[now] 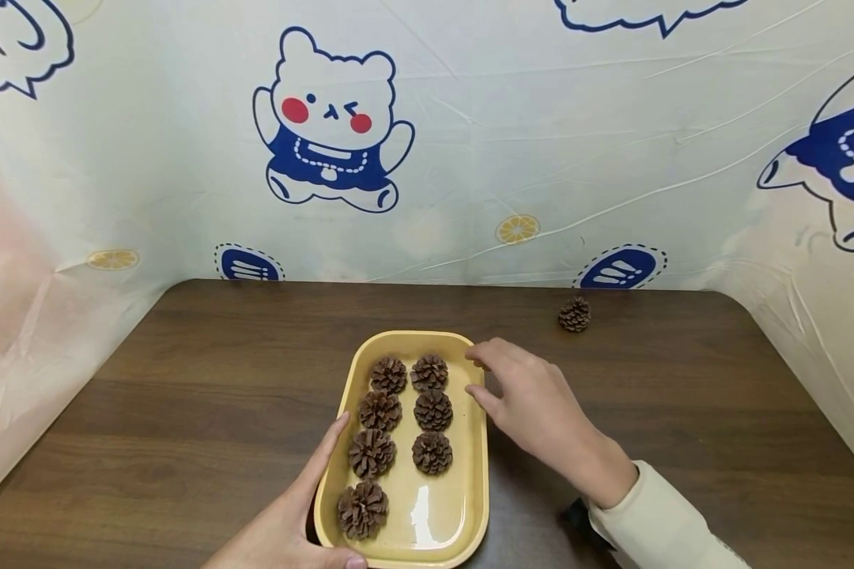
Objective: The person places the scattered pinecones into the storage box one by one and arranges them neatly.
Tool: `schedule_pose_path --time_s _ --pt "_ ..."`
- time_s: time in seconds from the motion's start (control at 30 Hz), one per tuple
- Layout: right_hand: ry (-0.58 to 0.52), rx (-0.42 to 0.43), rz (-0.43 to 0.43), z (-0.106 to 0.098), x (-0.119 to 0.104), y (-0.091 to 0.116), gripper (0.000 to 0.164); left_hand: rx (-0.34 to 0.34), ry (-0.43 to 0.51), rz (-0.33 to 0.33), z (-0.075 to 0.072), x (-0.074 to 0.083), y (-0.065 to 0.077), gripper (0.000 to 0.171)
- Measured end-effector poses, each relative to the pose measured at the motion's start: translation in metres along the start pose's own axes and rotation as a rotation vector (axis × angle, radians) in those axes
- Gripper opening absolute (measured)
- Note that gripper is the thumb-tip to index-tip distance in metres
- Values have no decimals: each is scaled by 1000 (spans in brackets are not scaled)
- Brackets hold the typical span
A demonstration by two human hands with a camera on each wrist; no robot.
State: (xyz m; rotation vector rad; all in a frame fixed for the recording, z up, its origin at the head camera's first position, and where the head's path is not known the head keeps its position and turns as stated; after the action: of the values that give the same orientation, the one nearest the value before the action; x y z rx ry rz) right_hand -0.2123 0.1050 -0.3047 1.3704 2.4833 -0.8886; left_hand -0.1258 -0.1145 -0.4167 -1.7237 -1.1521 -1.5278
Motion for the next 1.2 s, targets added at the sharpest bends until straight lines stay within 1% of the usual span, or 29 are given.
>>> schedule_pose_path --time_s 0.23,0.63,0.93,1.2 --pt "24 26 19 -6 17 -2 31 4 -13 0 -1 0 0 138" --pt "41 47 53 -8 53 -9 30 13 -44 -14 -1 0 0 138" --pt "60 37 81 -10 85 -15 30 11 -38 -24 -1 -2 0 138" --pt "33 5 158 -10 117 -19 35 11 -39 -14 -1 -1 0 137"
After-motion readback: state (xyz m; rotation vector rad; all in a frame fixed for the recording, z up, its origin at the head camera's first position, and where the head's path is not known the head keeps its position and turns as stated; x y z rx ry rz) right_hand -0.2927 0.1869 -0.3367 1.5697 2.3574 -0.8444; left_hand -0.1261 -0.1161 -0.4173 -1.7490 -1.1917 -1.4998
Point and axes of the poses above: each hand's wrist, its own y-axis away from the middle knuckle, its own z-axis out of the palm, x = y × z, the point moved 10 cm from there along -y, towards the middle knuckle, and after that the axes turned 1 degree about z, right-handed, at the moved point
